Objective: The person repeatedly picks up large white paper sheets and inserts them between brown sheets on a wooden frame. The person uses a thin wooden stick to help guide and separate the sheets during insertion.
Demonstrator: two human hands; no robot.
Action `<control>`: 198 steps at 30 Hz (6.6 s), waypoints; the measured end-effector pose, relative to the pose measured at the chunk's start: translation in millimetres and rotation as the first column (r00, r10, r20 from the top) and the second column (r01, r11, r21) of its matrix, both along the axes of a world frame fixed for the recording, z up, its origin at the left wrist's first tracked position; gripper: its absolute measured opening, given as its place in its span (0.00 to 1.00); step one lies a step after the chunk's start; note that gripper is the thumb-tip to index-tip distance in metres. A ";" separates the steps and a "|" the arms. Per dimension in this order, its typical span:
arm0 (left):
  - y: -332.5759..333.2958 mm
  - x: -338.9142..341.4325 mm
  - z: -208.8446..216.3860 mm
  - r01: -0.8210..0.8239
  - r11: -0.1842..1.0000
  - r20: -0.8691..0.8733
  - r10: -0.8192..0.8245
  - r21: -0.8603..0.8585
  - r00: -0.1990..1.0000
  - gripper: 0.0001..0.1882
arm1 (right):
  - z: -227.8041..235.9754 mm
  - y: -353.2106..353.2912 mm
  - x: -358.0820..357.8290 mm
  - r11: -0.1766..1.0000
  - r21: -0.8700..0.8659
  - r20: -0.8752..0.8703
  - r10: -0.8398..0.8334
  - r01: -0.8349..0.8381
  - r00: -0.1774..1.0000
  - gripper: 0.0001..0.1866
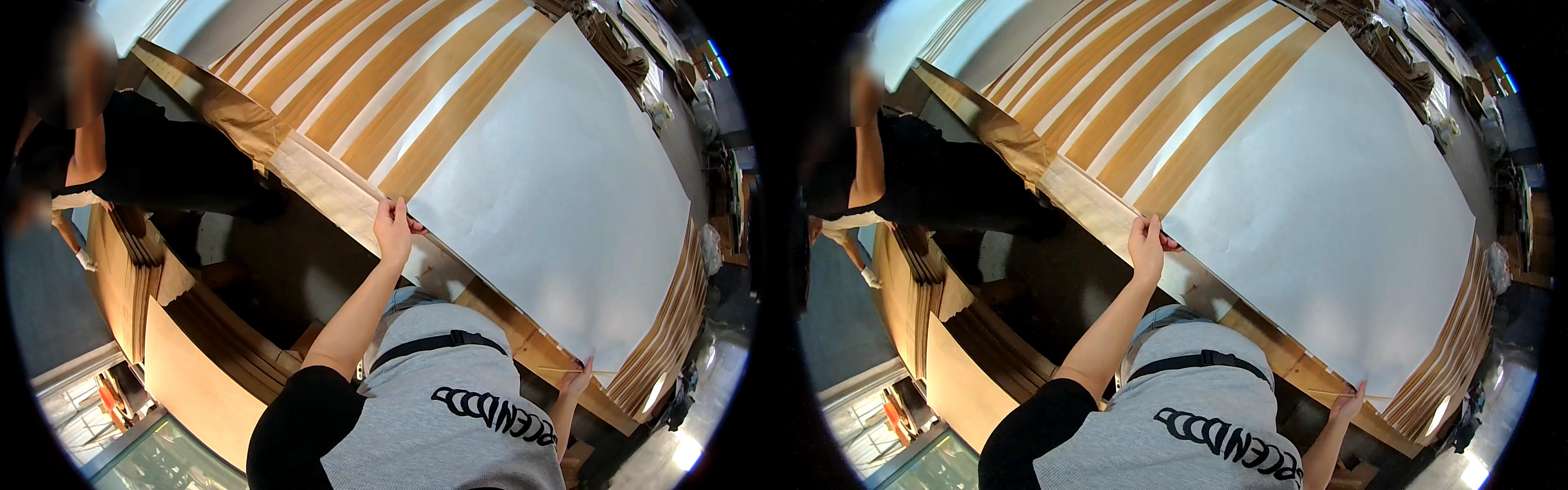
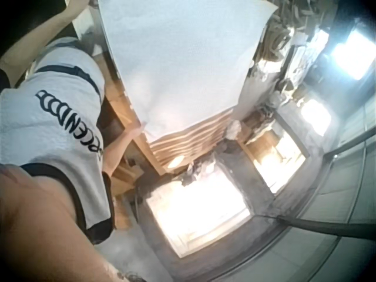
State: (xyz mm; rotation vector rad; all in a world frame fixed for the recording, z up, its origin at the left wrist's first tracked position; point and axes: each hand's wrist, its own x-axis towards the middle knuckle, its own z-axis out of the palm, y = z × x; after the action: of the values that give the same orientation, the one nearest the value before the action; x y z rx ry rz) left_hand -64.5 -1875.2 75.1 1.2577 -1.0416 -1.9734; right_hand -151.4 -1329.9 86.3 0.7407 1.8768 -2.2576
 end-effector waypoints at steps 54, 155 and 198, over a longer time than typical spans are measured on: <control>-21.0 5.2 -9.4 0.262 0.951 0.356 -0.190 -0.166 0.915 0.15 | -4.6 -7.3 -3.6 0.996 0.039 -0.010 -0.077 0.077 0.997 0.21; 1041.0 -97.3 90.0 -0.288 -0.957 0.907 0.095 -0.030 -0.411 0.21 | -21.4 572.7 305.8 0.555 0.719 0.176 -0.727 0.418 0.664 0.15; 1935.4 150.3 -104.0 -0.879 -0.476 0.740 0.592 0.001 -0.319 0.18 | -26.2 1028.0 288.0 -0.371 0.630 0.368 -0.630 0.682 -0.684 0.14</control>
State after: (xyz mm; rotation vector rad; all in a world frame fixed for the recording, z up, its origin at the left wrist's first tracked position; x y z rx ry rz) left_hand 85.9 60.2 -28.9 1.9076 0.9434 -0.3907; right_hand 136.6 -301.9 60.1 3.6796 -0.0153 -1.0823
